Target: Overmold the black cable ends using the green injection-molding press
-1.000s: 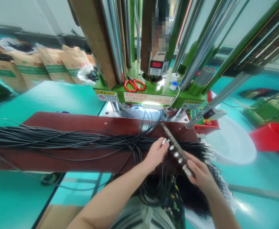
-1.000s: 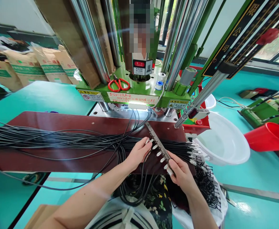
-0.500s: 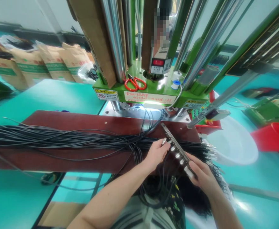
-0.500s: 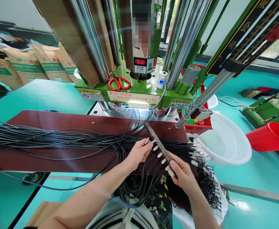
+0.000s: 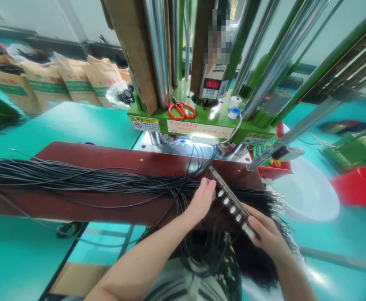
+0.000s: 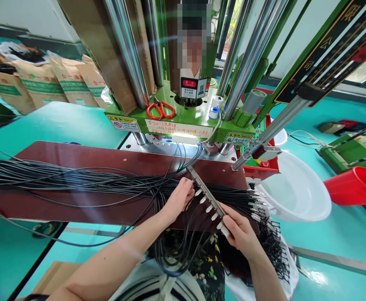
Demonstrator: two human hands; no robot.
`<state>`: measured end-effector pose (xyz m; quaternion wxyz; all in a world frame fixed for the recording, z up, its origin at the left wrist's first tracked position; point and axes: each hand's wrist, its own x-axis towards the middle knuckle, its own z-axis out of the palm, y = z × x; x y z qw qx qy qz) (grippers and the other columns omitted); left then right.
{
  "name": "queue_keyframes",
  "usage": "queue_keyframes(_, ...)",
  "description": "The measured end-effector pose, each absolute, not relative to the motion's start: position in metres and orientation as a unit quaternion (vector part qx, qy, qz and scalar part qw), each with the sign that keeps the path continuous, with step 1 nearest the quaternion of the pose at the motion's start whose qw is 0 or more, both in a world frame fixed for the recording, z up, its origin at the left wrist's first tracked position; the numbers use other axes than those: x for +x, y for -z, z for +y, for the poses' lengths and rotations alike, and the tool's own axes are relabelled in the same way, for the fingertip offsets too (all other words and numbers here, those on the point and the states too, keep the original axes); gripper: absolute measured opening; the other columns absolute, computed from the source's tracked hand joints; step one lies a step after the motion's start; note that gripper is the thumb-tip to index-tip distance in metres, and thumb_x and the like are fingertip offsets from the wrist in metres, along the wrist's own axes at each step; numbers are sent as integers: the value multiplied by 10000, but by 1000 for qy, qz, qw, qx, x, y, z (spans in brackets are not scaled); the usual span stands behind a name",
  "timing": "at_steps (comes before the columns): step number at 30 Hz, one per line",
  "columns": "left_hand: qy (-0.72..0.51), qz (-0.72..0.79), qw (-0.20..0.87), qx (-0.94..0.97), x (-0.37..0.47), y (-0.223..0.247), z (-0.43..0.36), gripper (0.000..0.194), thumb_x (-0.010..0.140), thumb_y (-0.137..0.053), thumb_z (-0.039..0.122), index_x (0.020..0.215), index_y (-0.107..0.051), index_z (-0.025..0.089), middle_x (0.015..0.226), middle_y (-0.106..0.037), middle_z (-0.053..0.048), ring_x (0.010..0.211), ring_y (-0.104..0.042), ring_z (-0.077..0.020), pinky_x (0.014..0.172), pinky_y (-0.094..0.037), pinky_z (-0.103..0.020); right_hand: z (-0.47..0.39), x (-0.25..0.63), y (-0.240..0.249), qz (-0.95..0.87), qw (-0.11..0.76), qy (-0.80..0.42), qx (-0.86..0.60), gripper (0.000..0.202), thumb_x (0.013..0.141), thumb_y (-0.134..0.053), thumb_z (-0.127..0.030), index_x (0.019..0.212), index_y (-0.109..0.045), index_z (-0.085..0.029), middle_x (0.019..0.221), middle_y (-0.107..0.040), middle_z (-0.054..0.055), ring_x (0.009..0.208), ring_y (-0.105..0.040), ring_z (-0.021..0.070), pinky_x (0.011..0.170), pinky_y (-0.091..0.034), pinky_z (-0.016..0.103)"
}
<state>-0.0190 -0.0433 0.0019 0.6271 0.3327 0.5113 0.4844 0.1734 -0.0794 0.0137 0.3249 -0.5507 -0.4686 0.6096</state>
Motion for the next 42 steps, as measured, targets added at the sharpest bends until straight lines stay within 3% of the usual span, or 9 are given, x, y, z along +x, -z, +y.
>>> queue_keyframes(7, -491, 516, 585, 387, -25, 8, -45, 264, 785, -492, 405, 678, -367, 198, 529, -348, 76, 463, -267, -64, 442, -220, -186, -76, 174, -18, -455, 286, -610, -583, 513, 720, -599, -501, 1149, -576, -220, 611, -546, 14, 383, -287, 34, 328, -179, 151)
queue_keyframes(16, -481, 526, 509, 482, -28, 12, -46, 208, 842, -396, 334, 691, -352, 198, 572, -368, 62, 537, -326, -84, 538, -275, -213, -78, 167, -18, -477, 286, -597, -578, 532, 713, -596, -507, 1159, -576, -217, 728, -626, 53, 353, -252, 13, 321, -131, 159)
queue_keyframes(23, -470, 531, 491, 506, -31, 15, -46, 195, 849, -371, 313, 692, -344, 202, 594, -391, 51, 565, -354, -97, 558, -284, -227, -75, 176, -11, -584, 241, -559, -537, 460, 789, -549, -422, 1223, -518, -273, 1053, -595, 90, 395, -365, 29, 331, -260, 177)
queue_keyframes(25, -471, 531, 486, 510, -30, 16, -45, 194, 850, -366, 313, 693, -343, 203, 597, -390, 50, 570, -361, -99, 564, -291, -228, -75, 176, -9, -585, 236, -564, -532, 479, 784, -553, -426, 1232, -511, -262, 1025, -604, 93, 390, -356, 33, 323, -254, 180)
queue_keyframes(29, -455, 537, 482, 521, -31, 17, -43, 184, 852, -347, 324, 714, -361, 204, 593, -407, 46, 566, -391, -104, 571, -321, -231, -73, 176, -12, -555, 236, -589, -537, 538, 761, -565, -469, 1224, -520, -198, 755, -616, 60, 402, -343, 58, 330, -241, 183)
queue_keyframes(32, -382, 547, 466, 581, -35, 8, -48, 155, 839, -371, 338, 864, -432, 198, 606, -464, 37, 568, -448, -123, 569, -353, -243, -63, 187, -24, -567, 222, -576, -545, 571, 717, -597, -504, 1187, -531, -184, 604, -556, 14, 455, -413, 100, 353, -277, 189)
queue_keyframes(36, -271, 509, 341, 743, -46, -17, -66, 402, 786, -468, 332, 1159, -401, 196, 913, -581, -56, 833, -542, -211, 701, -411, -313, -28, 211, -48, -659, 92, -517, -538, 478, 735, -589, -468, 1135, -506, -218, 716, -578, 14, 561, -486, 125, 436, -362, 204)
queue_keyframes(38, -222, 500, 270, 793, -52, -31, -71, 409, 777, -478, 350, 1156, -437, 201, 1023, -565, -90, 922, -531, -260, 724, -419, -352, -3, 216, -58, -699, 30, -487, -522, 447, 746, -575, -453, 1122, -498, -225, 746, -574, 12, 556, -479, 118, 452, -368, 213)
queue_keyframes(42, -229, 512, 248, 790, -73, -51, -56, 309, 797, -444, 381, 1058, -513, 231, 934, -599, -49, 840, -566, -229, 718, -419, -339, 41, 194, -67, -729, -35, -457, -508, 360, 760, -530, -451, 1027, -520, -210, 688, -535, -10, 489, -441, 103, 405, -319, 213)
